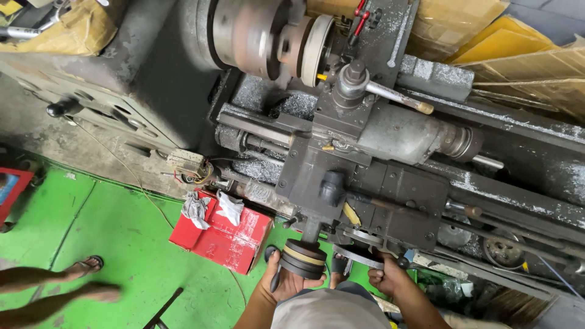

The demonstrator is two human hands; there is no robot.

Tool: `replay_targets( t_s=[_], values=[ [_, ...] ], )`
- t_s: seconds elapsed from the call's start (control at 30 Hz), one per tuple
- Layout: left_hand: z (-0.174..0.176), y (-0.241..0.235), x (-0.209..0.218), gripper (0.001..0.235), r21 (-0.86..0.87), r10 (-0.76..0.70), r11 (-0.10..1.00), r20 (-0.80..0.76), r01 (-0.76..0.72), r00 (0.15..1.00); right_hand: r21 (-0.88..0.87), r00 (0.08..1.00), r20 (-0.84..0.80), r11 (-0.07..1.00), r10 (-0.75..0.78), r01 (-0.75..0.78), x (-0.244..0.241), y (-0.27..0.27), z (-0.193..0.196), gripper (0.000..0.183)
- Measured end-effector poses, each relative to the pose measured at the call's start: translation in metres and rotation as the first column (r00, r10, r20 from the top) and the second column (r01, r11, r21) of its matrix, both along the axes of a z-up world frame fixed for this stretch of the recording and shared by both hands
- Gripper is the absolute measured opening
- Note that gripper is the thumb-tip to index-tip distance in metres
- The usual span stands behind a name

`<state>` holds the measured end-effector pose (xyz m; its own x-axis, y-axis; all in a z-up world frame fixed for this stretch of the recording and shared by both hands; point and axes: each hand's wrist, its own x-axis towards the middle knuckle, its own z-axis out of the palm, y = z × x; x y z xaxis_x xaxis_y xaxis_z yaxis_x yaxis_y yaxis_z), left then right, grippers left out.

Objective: Operating a manual metal lathe by adjusting handwheels to machine a cylindrical part.

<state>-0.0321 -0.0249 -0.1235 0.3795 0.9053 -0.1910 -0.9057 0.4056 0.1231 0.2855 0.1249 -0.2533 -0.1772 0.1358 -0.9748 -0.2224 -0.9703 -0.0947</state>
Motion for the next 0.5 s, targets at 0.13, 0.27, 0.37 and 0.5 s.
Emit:
replay_targets(
  t_s=[0.13,0.27,0.37,0.5],
  values=[
    [0.000,0.000,-0.001,0.106,0.039,0.007,0.999,-0.043,-0.006,0.999,-0.045,1.000,0.004,0.999,-0.029,0.029,0.001,0.000,-0.003,0.026],
    [-0.004,-0.001,-0.006,0.103,-0.048,0.001,0.999,-0.102,-0.006,0.995,-0.067,0.999,0.007,0.997,-0.039,0.039,-0.001,0.000,0.002,0.031],
    [-0.003,-0.005,-0.009,0.098,-0.135,0.024,0.989,-0.245,-0.058,0.969,-0.055,0.998,0.031,0.997,-0.050,0.052,-0.006,0.000,0.012,0.028],
    [0.130,0.014,-0.015,0.121,-0.371,-0.363,0.928,-0.922,-0.042,0.135,-0.018,0.999,-0.017,0.999,-0.047,0.047,-0.008,0.000,0.014,0.029]
  ],
)
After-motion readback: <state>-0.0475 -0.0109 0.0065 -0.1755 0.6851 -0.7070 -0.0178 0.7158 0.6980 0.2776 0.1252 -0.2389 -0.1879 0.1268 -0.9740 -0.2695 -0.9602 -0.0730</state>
